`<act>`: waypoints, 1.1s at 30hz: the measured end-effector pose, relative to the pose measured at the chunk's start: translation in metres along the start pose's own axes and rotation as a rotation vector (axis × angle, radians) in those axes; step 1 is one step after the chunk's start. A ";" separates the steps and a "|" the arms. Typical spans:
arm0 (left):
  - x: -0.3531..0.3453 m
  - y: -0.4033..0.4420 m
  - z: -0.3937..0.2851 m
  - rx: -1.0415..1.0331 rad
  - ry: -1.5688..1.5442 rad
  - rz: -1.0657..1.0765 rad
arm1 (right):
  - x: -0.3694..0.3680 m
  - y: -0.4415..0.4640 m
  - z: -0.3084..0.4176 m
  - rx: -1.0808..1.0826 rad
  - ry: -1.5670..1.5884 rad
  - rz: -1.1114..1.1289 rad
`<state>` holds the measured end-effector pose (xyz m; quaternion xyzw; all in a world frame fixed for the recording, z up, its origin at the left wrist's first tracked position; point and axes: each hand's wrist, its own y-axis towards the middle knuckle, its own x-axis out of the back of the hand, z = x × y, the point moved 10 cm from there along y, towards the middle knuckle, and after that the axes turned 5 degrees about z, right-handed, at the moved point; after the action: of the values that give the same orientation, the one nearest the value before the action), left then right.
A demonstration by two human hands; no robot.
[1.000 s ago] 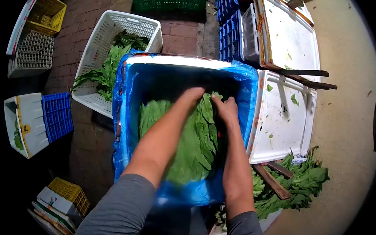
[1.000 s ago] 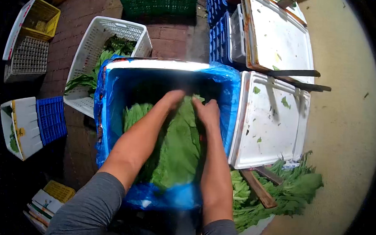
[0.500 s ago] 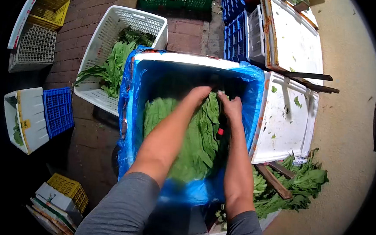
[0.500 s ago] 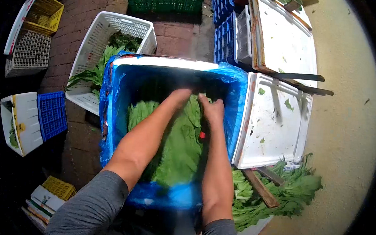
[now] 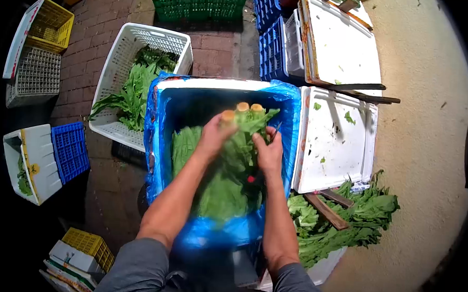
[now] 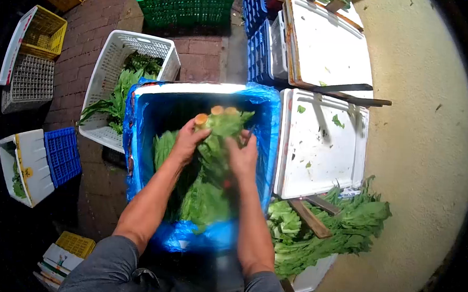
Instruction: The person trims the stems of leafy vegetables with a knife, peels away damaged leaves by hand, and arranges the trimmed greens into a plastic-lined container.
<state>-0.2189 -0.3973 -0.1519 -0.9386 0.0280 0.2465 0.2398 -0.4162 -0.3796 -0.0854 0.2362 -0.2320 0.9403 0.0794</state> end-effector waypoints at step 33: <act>0.193 -0.272 -0.288 -0.229 -0.137 -0.240 | 0.001 -0.298 -0.052 -0.707 1.102 0.473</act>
<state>0.1265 -0.2778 0.0948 -0.9373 -0.1289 0.2812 0.1605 -0.3609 -0.0924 -0.0071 -0.3723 -0.4956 0.7831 0.0508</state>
